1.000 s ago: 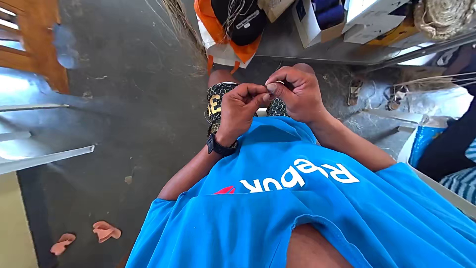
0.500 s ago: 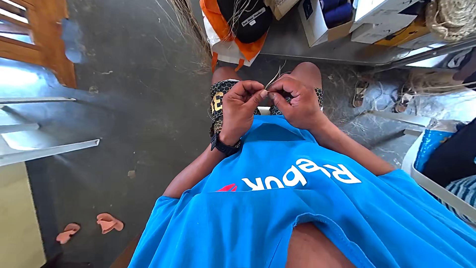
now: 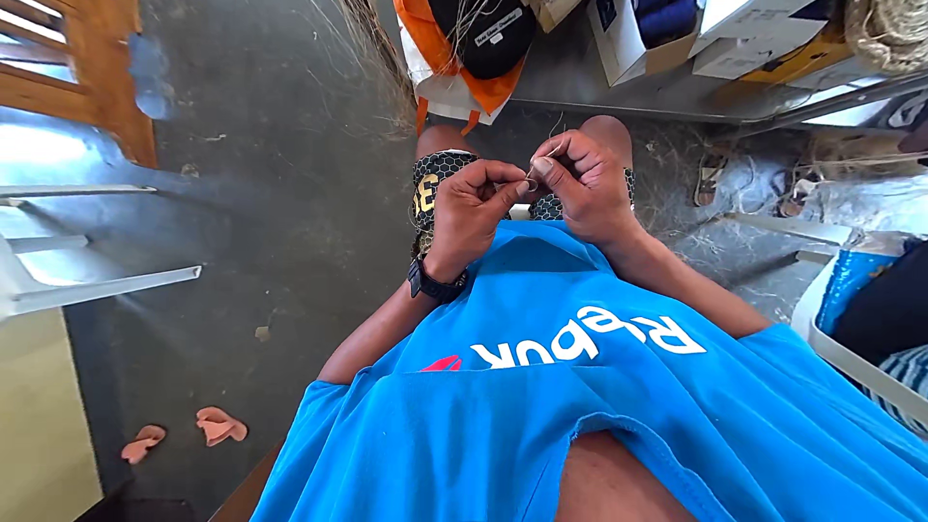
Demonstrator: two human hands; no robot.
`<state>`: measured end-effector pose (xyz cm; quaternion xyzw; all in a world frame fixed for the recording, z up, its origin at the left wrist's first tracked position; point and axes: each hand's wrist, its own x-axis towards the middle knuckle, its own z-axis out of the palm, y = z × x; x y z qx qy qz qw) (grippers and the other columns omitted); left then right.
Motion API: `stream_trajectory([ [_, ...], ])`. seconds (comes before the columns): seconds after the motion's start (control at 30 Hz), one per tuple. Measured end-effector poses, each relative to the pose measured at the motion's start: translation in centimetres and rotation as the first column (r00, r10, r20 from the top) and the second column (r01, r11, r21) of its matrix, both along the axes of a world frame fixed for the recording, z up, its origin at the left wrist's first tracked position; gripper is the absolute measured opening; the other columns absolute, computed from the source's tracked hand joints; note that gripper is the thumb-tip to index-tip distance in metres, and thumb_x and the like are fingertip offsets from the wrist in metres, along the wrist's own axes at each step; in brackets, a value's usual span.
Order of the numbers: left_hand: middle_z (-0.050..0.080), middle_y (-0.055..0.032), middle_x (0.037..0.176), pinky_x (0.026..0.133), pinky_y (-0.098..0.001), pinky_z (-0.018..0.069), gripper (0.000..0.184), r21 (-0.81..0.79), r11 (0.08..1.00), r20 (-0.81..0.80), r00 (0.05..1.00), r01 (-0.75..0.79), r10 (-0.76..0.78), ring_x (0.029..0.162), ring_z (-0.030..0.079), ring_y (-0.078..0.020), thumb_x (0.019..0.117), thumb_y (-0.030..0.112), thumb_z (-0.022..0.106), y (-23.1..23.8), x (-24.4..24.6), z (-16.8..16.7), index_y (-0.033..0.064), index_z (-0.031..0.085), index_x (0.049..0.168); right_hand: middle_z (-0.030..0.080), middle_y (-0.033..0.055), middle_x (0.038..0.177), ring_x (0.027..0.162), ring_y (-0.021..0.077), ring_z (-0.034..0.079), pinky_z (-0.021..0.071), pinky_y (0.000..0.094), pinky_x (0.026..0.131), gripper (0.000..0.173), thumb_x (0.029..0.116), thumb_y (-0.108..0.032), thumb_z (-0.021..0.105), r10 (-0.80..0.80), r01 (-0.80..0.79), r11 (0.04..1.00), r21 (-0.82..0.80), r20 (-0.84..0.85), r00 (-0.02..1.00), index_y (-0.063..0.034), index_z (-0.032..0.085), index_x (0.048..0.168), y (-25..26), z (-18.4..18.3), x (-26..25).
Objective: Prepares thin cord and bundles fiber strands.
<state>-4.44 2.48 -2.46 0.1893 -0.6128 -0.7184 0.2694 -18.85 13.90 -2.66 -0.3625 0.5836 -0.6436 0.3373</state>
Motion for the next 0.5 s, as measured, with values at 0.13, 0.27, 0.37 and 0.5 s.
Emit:
stream_trajectory([
  [0.13, 0.073, -0.0073, 0.093, 0.066, -0.0232, 0.0555, 0.015, 0.003, 1.000, -0.005, 0.999, -0.031, 0.031, 0.073, 0.064, -0.0078, 0.0876, -0.009, 0.073, -0.03, 0.11, -0.22, -0.0044, 0.070, 0.102, 0.072, 0.0041, 0.095, 0.079, 0.0103, 0.070, 0.0625, 0.0276, 0.074, 0.016, 0.1014, -0.006, 0.061, 0.066, -0.068, 0.995, 0.071, 0.033, 0.997, 0.0006, 0.066, 0.115, 0.74, 0.19, -0.06],
  [0.27, 0.072, -0.0069, 0.093, 0.067, -0.0235, 0.0561, 0.015, -0.012, 0.999, 0.003, 0.999, -0.041, 0.041, 0.073, 0.064, -0.0077, 0.0881, -0.009, 0.072, -0.01, 0.00, -0.25, -0.0041, 0.070, 0.102, 0.073, 0.0033, 0.095, 0.079, 0.0073, 0.069, 0.0606, 0.0239, 0.072, 0.012, 0.0982, -0.006, 0.066, 0.035, -0.025, 0.994, 0.103, -0.091, 0.995, -0.0009, 0.072, 0.107, 1.01, -0.17, 0.20],
  [0.37, 0.072, -0.0067, 0.094, 0.065, -0.0229, 0.0552, 0.015, -0.004, 0.998, 0.007, 0.998, -0.058, 0.058, 0.071, 0.063, -0.0073, 0.0883, -0.009, 0.072, 0.27, -0.05, -0.28, -0.0039, 0.069, 0.103, 0.069, 0.0050, 0.097, 0.082, 0.0056, 0.067, 0.0587, 0.0216, 0.073, 0.013, 0.0984, -0.007, 0.061, 0.046, -0.019, 0.994, 0.111, -0.248, 0.968, -0.0005, 0.070, 0.105, 0.99, -0.27, 0.42],
  [0.5, 0.070, -0.0053, 0.090, 0.063, -0.0218, 0.0535, 0.015, 0.082, 0.992, 0.002, 0.995, -0.096, 0.096, 0.070, 0.062, -0.0067, 0.0892, -0.008, 0.071, 0.52, -0.07, -0.41, -0.0019, 0.068, 0.102, 0.067, 0.0106, 0.096, 0.086, 0.0112, 0.065, 0.0559, 0.0234, 0.075, 0.015, 0.0978, -0.007, 0.058, 0.001, 0.033, 0.998, 0.059, -0.504, 0.864, 0.0013, 0.070, 0.099, 0.70, -0.63, 0.81],
])
